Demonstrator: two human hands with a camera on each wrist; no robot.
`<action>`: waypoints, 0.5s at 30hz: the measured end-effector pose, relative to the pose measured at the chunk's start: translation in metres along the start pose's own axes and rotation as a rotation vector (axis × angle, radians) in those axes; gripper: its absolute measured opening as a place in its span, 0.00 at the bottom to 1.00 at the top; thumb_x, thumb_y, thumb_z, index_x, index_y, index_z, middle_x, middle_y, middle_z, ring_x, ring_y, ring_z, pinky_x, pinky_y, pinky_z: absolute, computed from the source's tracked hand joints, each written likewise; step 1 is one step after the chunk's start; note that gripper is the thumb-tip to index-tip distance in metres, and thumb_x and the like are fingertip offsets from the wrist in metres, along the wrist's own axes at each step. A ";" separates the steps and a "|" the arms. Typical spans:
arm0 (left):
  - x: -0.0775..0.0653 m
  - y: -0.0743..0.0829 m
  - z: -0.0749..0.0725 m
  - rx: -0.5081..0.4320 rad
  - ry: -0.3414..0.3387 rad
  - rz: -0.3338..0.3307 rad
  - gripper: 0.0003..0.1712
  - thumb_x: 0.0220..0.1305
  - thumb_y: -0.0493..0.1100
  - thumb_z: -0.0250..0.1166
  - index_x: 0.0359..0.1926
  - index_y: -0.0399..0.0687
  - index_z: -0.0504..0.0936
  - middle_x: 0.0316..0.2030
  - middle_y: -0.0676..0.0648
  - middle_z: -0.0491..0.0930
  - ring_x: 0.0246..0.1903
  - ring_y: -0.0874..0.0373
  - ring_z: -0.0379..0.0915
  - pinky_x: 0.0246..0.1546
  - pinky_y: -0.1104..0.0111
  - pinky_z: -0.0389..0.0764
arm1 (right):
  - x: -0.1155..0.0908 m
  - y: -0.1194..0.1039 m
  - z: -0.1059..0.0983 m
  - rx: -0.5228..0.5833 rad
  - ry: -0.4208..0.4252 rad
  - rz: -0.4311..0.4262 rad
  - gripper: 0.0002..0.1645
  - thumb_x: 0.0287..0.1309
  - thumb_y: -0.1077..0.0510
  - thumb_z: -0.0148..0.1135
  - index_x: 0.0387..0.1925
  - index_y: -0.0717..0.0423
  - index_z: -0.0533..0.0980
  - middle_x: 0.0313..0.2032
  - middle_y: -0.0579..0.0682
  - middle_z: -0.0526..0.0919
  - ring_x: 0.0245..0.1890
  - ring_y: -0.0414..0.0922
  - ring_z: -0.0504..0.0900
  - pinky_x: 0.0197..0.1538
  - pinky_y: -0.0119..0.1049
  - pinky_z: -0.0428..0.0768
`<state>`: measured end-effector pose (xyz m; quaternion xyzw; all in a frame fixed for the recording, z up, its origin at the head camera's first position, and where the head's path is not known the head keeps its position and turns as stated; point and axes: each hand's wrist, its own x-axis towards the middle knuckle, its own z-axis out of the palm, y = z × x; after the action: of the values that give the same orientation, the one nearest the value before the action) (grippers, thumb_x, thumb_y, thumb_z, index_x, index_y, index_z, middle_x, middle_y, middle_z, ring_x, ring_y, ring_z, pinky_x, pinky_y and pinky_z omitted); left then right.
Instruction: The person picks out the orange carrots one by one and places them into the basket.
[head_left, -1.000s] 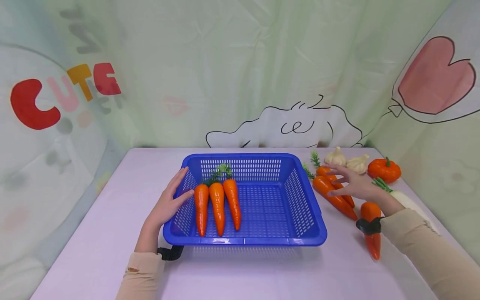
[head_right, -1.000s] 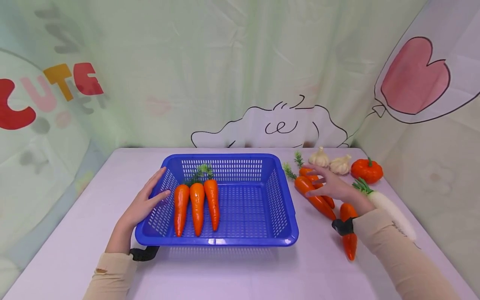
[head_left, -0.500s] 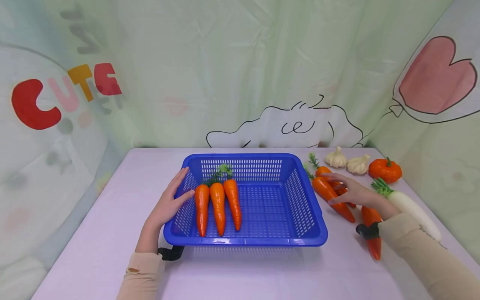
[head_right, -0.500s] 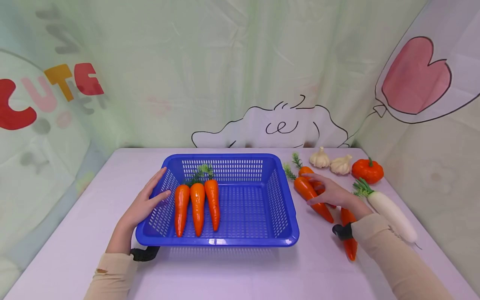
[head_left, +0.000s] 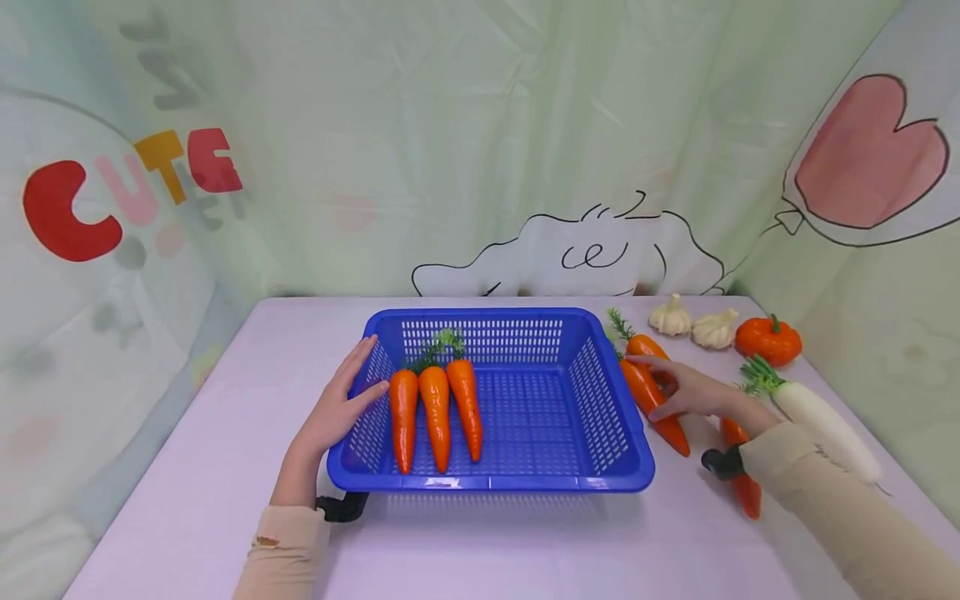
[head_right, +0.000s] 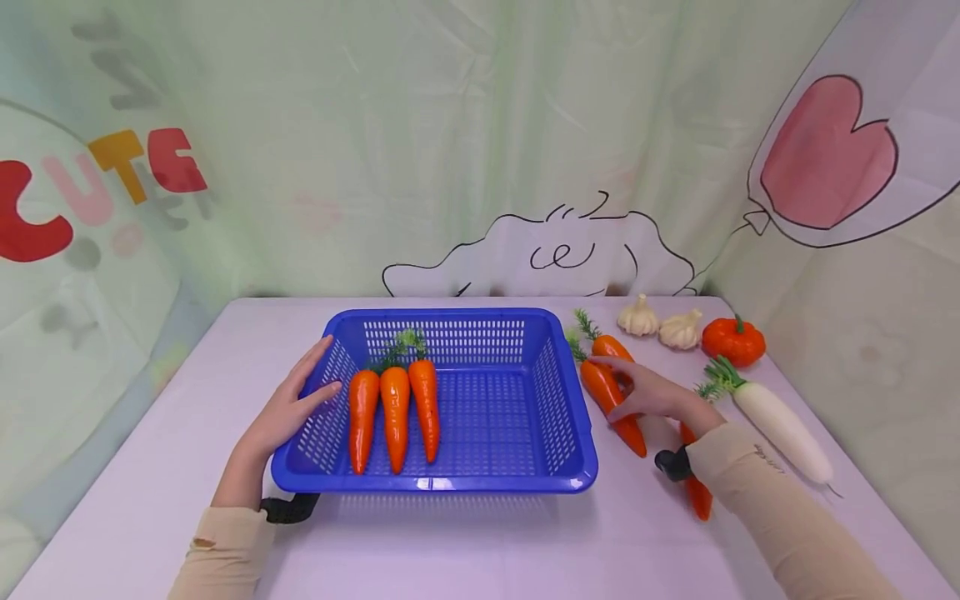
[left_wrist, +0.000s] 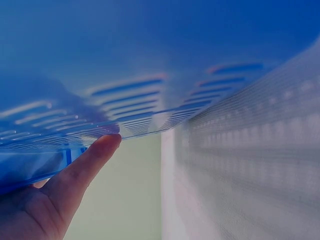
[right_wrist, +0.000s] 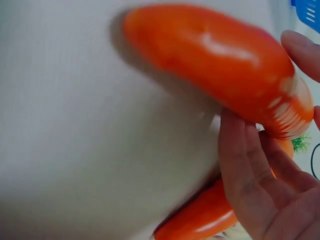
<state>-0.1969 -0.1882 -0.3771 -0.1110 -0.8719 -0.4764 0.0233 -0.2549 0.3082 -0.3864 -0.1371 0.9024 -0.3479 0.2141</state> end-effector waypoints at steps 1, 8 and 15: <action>0.000 0.000 0.000 -0.003 -0.002 -0.002 0.39 0.64 0.45 0.56 0.71 0.53 0.48 0.70 0.43 0.42 0.68 0.43 0.37 0.59 0.38 0.46 | 0.001 0.000 0.001 0.008 -0.005 0.013 0.55 0.43 0.63 0.70 0.69 0.55 0.48 0.53 0.67 0.62 0.44 0.55 0.70 0.41 0.43 0.79; 0.001 -0.001 0.000 -0.006 -0.003 -0.002 0.39 0.64 0.46 0.56 0.71 0.54 0.48 0.70 0.43 0.42 0.68 0.42 0.36 0.58 0.37 0.46 | 0.002 0.001 0.002 0.027 -0.003 0.003 0.56 0.42 0.62 0.71 0.69 0.57 0.48 0.53 0.68 0.62 0.45 0.57 0.69 0.41 0.43 0.79; 0.001 -0.004 0.001 -0.004 -0.001 0.002 0.39 0.63 0.50 0.56 0.71 0.61 0.48 0.71 0.47 0.42 0.68 0.45 0.37 0.58 0.37 0.48 | 0.001 0.001 0.004 0.054 0.003 -0.028 0.56 0.42 0.63 0.71 0.68 0.58 0.48 0.54 0.71 0.60 0.49 0.63 0.67 0.41 0.46 0.80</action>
<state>-0.1983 -0.1900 -0.3810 -0.1123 -0.8708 -0.4780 0.0233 -0.2539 0.3065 -0.3904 -0.1434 0.8911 -0.3752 0.2114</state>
